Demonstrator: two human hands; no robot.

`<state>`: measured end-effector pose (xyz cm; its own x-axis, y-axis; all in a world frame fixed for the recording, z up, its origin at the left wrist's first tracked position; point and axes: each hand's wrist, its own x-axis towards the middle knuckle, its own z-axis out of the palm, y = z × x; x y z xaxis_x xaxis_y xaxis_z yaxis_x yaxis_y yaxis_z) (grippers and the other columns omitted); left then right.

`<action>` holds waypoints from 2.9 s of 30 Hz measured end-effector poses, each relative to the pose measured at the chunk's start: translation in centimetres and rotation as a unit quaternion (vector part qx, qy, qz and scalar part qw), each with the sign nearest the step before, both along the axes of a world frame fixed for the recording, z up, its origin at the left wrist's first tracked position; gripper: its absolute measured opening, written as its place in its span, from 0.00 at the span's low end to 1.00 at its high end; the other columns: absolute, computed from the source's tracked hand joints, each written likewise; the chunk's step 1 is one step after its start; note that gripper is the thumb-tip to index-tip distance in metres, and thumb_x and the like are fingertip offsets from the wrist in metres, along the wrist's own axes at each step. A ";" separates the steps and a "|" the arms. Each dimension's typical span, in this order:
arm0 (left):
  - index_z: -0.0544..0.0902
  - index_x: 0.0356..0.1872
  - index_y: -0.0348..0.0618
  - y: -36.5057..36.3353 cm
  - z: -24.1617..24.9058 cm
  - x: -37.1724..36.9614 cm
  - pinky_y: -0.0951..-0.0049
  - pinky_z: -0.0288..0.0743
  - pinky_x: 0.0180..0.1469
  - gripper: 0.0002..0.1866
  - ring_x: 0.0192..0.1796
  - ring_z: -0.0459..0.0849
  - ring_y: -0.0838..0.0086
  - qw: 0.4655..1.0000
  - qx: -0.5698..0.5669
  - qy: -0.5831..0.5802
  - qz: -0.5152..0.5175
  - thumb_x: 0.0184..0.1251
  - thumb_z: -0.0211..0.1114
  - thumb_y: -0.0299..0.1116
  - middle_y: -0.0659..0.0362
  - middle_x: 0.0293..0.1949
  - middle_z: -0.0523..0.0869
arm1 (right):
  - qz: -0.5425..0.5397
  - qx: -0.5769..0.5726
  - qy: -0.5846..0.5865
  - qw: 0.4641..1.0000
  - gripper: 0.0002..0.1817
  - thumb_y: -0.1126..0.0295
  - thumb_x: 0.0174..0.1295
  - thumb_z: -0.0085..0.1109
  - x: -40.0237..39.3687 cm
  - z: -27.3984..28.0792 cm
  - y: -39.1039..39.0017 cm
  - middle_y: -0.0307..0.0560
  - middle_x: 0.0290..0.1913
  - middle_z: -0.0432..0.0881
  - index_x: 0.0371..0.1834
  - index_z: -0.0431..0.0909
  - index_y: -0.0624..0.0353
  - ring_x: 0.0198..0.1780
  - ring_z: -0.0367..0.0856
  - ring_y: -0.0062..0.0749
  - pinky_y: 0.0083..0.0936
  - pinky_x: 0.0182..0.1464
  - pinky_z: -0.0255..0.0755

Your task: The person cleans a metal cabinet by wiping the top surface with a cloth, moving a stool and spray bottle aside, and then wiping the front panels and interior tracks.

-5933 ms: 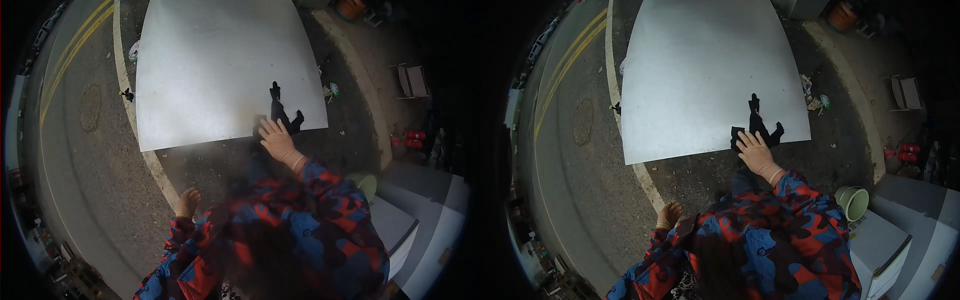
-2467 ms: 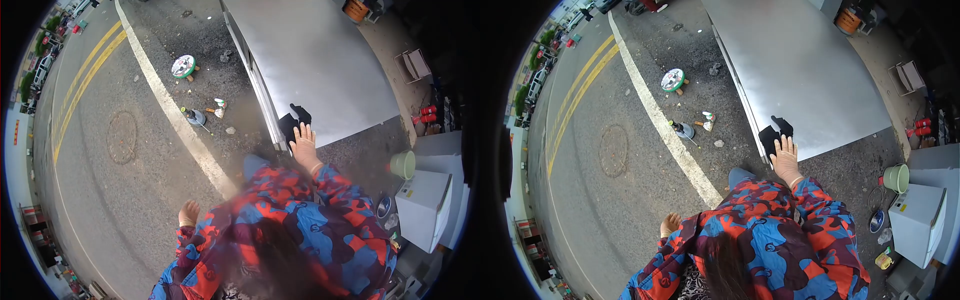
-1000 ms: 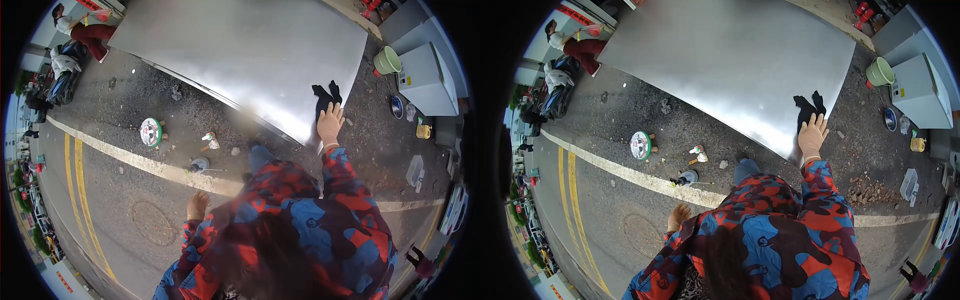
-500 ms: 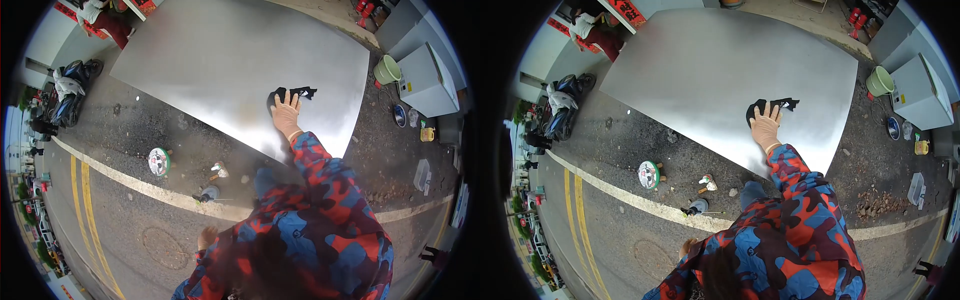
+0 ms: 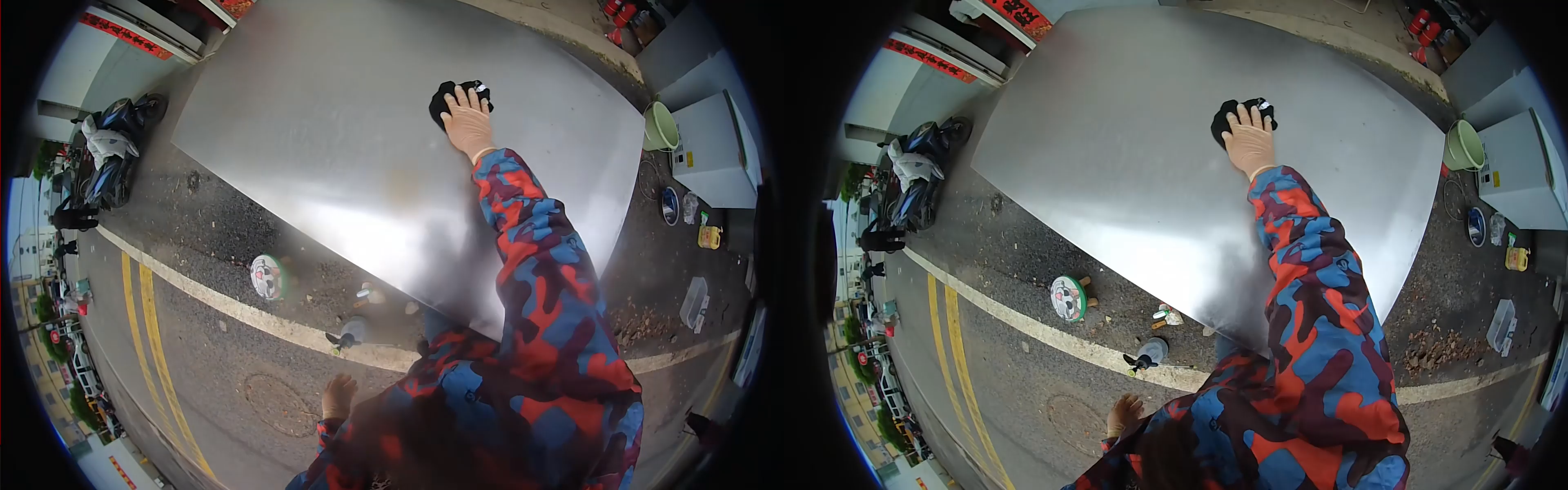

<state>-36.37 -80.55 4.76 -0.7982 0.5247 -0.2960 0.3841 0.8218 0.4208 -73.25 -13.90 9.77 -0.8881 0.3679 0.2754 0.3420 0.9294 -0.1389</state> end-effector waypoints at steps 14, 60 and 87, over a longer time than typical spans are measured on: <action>0.81 0.45 0.48 -1.3 -3.6 3.0 0.64 0.78 0.49 0.11 0.51 0.80 0.62 0.923 0.154 -0.245 0.253 0.61 0.63 0.29 0.60 0.47 0.83 | -0.241 -0.056 -0.146 0.958 0.28 0.49 0.71 0.36 -1.4 0.8 6.0 0.44 0.78 0.51 0.74 0.58 0.36 0.78 0.43 0.51 0.54 0.75 0.38; 0.76 0.52 0.40 -9.3 -8.7 22.1 0.70 0.81 0.39 0.15 0.39 0.85 0.66 0.503 0.380 -0.440 0.640 0.72 0.56 0.38 0.56 0.41 0.84 | 0.352 0.283 -0.119 0.884 0.26 0.75 0.59 0.50 21.1 0.1 -29.5 0.36 0.74 0.61 0.64 0.72 0.53 0.76 0.52 0.34 0.40 0.74 0.51; 0.74 0.58 0.38 -8.8 -16.8 30.9 0.70 0.81 0.42 0.19 0.42 0.85 0.65 0.338 0.527 -0.438 0.645 0.73 0.55 0.39 0.53 0.46 0.83 | 0.421 0.593 -0.474 0.496 0.20 0.61 0.63 0.47 39.2 -1.3 -22.2 0.40 0.58 0.80 0.52 0.83 0.53 0.67 0.66 0.33 0.45 0.77 0.35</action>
<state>-5.52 -89.36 -12.08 -0.4122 0.0893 -0.9067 -0.6597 -0.7157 0.2294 -34.10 -36.06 8.50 -0.5272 -0.1661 -0.8334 -0.8476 0.0337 0.5295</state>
